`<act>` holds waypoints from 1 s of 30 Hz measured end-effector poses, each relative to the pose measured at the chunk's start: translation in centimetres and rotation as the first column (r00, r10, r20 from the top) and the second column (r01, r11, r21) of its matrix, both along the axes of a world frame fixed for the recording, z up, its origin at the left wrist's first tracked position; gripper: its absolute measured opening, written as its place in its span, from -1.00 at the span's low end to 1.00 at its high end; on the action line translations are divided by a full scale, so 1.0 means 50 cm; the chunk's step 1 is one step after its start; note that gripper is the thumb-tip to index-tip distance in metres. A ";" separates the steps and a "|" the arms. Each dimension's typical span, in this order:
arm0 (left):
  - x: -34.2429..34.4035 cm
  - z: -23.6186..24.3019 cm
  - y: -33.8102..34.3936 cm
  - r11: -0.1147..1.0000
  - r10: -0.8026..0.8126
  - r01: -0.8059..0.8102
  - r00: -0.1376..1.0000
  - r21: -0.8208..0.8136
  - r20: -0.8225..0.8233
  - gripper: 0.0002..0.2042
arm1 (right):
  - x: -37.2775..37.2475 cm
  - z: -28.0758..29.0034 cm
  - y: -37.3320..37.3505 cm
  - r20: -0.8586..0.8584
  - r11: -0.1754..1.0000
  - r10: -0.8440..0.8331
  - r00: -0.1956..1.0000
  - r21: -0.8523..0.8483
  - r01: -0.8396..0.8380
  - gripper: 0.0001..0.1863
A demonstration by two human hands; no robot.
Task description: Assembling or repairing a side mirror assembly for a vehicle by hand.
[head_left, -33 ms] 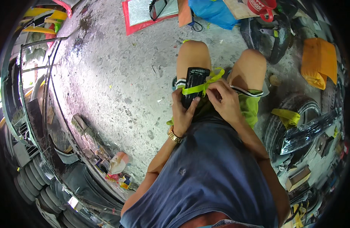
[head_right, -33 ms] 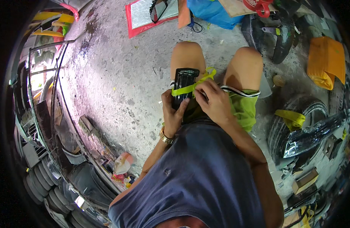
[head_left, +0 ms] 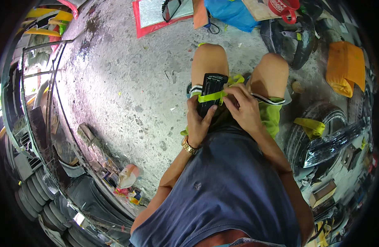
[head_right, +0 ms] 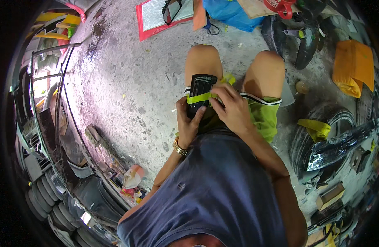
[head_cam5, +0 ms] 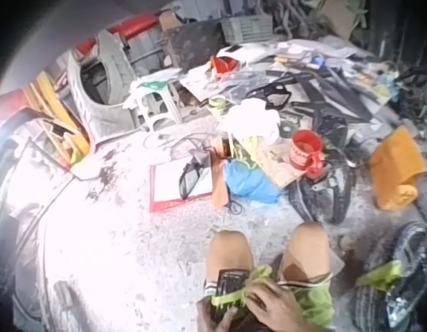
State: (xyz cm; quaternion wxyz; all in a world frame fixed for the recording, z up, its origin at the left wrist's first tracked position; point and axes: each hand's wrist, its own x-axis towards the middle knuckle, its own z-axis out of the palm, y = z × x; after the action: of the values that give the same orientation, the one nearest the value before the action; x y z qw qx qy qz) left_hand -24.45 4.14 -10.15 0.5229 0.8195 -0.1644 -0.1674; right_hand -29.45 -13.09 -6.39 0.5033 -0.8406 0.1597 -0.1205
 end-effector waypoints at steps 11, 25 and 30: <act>-0.004 -0.010 -0.007 0.989 0.061 -0.070 0.995 -0.127 -0.075 -0.25 | 0.013 -0.091 0.000 0.041 0.927 0.152 0.987 -0.351 -0.128 -0.72; 0.003 -0.010 0.001 0.998 0.001 -0.009 0.993 -0.063 -0.119 -0.26 | 0.071 -0.094 -0.053 -0.101 0.905 0.404 0.909 -0.103 -0.413 -0.87; 0.004 0.026 -0.022 0.923 -0.112 -0.103 0.850 0.371 0.515 -0.44 | 0.069 -0.109 -0.056 -0.019 0.872 0.470 0.882 -0.144 -0.468 -0.90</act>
State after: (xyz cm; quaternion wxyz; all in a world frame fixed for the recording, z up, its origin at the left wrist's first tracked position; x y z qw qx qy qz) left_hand -24.25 3.03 -8.84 0.2861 0.9196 -0.2673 0.0334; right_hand -25.98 -15.90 -11.82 0.4564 -0.8875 -0.0623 -0.0130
